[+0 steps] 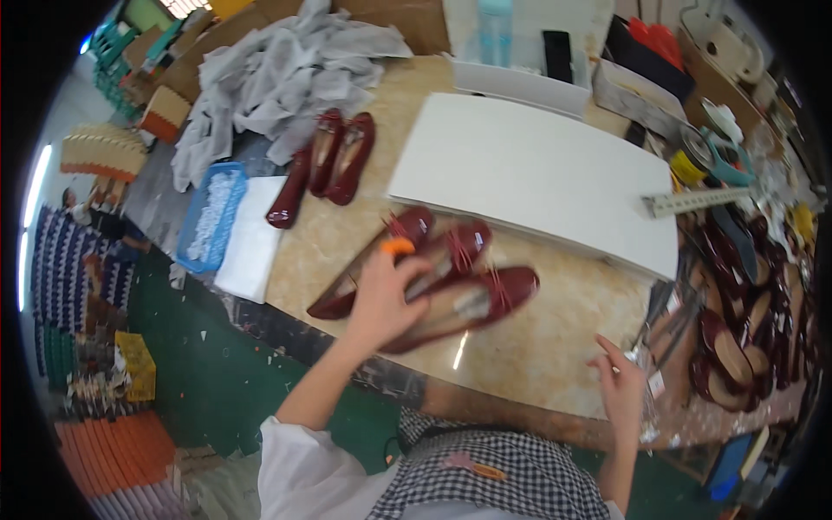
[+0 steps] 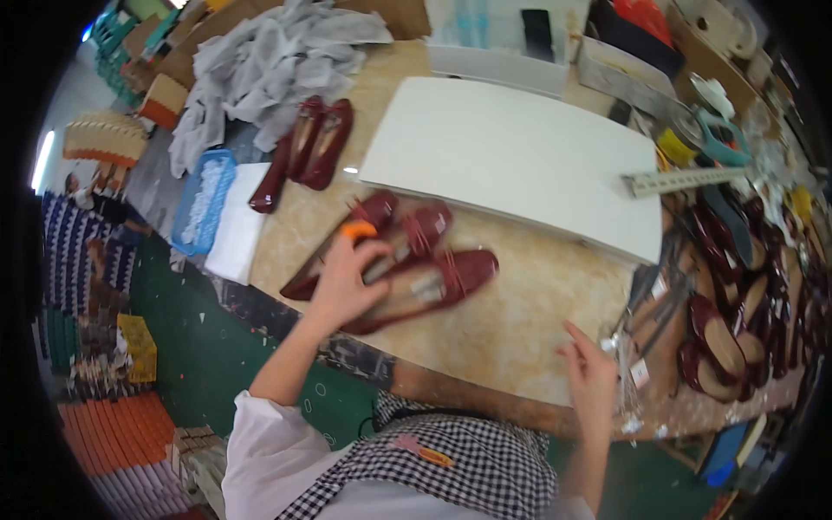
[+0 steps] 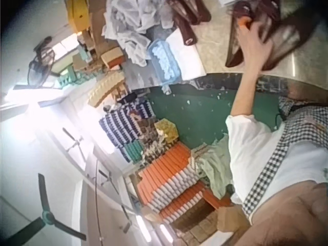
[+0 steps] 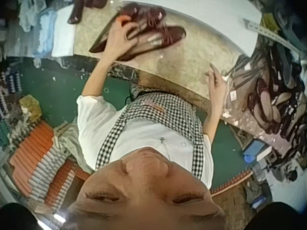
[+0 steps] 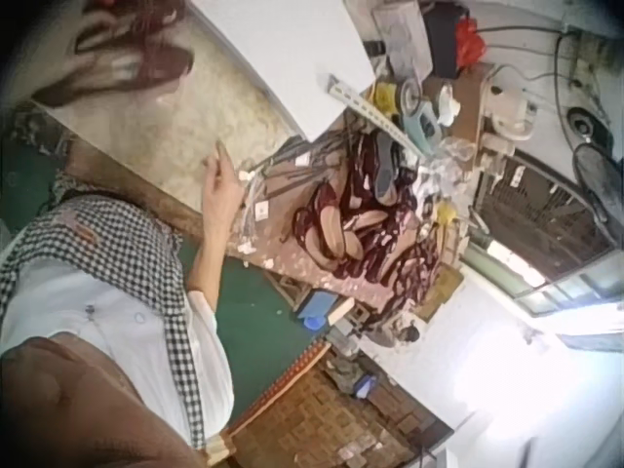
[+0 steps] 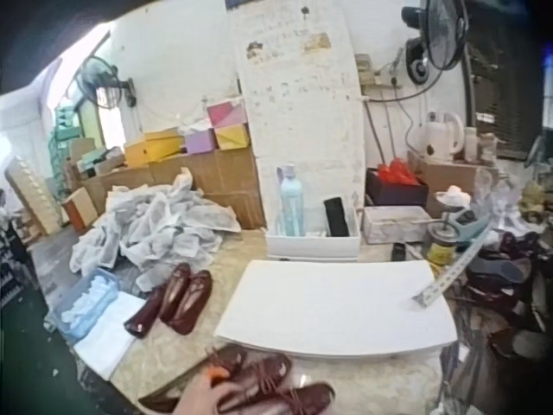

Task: The person wipes the exterior of maroon patent leather flats with a white cloth and inserts metal shoe trees into the interior. The person handles the shoes one at a time, repeating the wiping and insertion process for multiple pairs on a cluttered workbench.

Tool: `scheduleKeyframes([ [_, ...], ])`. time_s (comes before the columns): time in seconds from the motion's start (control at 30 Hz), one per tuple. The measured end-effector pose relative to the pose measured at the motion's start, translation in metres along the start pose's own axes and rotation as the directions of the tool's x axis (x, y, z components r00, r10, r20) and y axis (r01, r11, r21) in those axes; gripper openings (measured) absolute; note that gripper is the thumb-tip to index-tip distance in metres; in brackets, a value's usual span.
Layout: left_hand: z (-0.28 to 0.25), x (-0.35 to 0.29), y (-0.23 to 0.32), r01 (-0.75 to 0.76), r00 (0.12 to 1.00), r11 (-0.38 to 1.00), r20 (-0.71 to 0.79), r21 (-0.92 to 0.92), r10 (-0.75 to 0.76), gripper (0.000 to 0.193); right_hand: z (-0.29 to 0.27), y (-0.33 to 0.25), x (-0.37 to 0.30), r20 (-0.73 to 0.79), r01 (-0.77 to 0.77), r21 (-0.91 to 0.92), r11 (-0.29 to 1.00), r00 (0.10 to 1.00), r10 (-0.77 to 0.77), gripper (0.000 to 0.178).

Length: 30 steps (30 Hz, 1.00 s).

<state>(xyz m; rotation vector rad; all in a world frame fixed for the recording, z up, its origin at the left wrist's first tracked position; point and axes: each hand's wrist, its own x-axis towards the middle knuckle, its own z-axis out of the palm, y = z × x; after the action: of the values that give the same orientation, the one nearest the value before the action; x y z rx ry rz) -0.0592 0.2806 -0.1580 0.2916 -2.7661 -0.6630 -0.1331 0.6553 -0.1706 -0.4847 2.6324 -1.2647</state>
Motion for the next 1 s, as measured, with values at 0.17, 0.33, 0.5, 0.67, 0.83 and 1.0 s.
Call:
scheduleKeyframes([
  [0.17, -0.061, 0.124, -0.137, 0.179, 0.943, 0.943, -0.322, 0.280, -0.084, 0.035, -0.016, -0.004, -0.004, -0.004, -0.125, -0.055, 0.991, 0.992, 0.125, 0.029],
  [0.33, -0.066, 0.210, -0.139, 0.110, 0.906, 0.923, -0.419, 0.368, 0.060, 0.042, -0.057, 0.040, -0.017, -0.203, -0.077, -0.103, 0.992, 0.978, 0.054, 0.026],
  [0.5, -0.008, 0.177, -0.002, -0.310, 0.912, 0.940, -0.235, 0.140, 0.336, 0.033, -0.180, 0.097, -0.013, -0.523, -0.317, -0.671, 0.670, 0.843, -0.124, 0.029],
  [0.67, 0.091, 0.097, 0.157, -0.500, 0.848, 0.851, 0.108, -0.160, 0.518, 0.036, -0.273, 0.213, -0.027, -0.286, -0.283, -0.957, 0.064, 0.957, -0.052, 0.029],
  [0.83, 0.153, 0.041, 0.248, 0.022, 0.728, 0.641, 0.452, -0.767, 0.515, 0.052, -0.248, 0.119, -0.003, -0.363, -0.310, -0.634, 0.708, 0.928, 0.081, 0.020],
  [1.0, 0.203, 0.024, 0.281, 0.626, 0.776, -0.093, 0.606, -0.775, 0.174, 0.064, -0.207, 0.112, 0.023, -0.119, 0.224, 0.012, 0.975, 0.968, -0.221, 0.022],
])
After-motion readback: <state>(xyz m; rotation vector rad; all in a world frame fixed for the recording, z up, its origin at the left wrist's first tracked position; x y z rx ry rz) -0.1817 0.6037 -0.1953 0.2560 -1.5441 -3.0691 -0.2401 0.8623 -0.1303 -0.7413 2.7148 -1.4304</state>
